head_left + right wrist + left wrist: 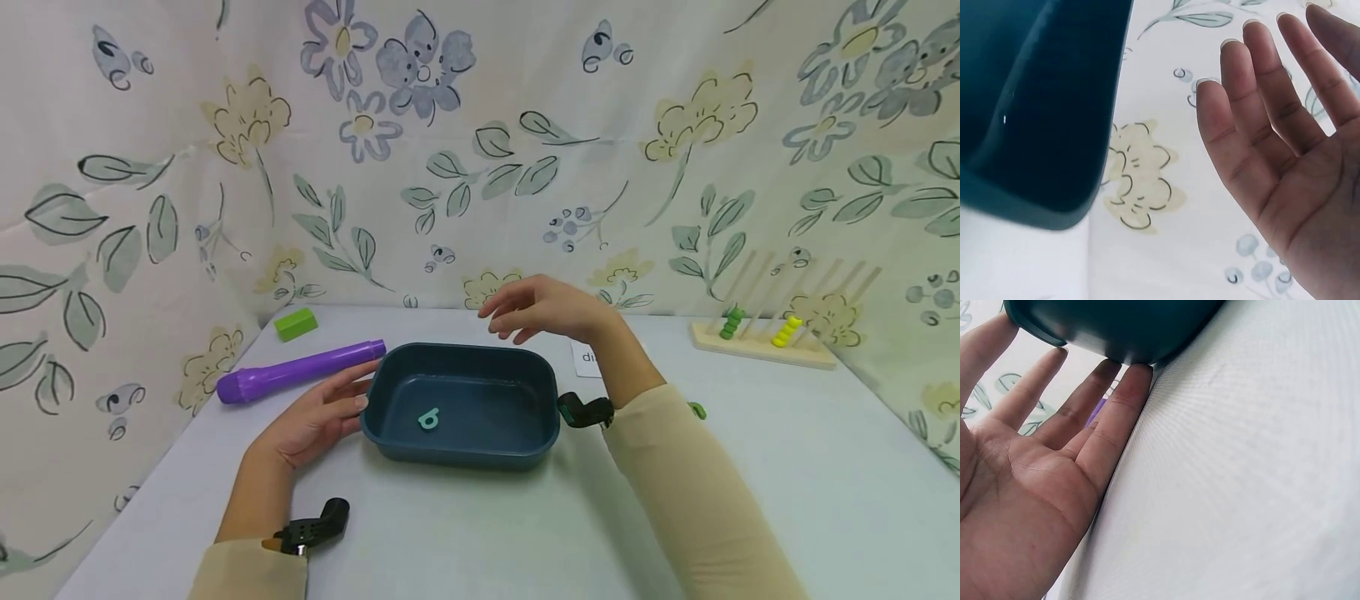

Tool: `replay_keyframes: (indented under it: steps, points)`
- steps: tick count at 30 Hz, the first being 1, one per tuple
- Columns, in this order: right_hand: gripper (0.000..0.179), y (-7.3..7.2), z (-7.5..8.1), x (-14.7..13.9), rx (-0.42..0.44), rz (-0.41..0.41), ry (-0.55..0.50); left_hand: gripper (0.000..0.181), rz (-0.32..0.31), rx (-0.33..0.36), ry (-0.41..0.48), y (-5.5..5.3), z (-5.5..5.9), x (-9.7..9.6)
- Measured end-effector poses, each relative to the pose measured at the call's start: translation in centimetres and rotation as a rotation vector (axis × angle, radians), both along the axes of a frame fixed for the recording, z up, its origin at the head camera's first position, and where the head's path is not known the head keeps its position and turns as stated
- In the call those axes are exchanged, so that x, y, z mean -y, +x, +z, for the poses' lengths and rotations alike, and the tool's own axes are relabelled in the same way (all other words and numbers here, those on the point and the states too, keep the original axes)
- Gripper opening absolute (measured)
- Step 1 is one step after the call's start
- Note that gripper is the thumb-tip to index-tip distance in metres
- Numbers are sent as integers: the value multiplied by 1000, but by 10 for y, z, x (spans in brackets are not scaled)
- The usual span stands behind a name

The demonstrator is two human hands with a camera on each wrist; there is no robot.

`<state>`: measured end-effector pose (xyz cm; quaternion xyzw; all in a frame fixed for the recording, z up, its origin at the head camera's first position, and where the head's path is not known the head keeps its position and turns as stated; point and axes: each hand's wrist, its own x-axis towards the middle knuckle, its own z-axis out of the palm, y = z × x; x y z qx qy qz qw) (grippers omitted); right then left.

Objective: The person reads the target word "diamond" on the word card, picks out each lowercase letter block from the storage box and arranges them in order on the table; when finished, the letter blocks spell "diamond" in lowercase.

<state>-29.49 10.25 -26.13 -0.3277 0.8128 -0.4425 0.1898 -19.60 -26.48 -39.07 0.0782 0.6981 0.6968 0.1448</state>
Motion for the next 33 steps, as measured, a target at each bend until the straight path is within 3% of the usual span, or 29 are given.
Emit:
replay_keyframes:
  steps: [9, 15, 27, 33]
  points:
    - [25, -5, -14, 26, -3, 16, 137, 65, 0, 4, -4, 1, -1, 0]
    - [31, -8, -24, 35, 18, 36, 191, 65, -9, 6, -8, -2, -2, -1]
    - [30, -11, -31, 61, 18, 147, 281, 64, -4, 7, -2, -1, -2, 1]
    - [32, -13, -37, 70, 66, 204, 291, 64, 2, 17, -3, -1, 0, 1]
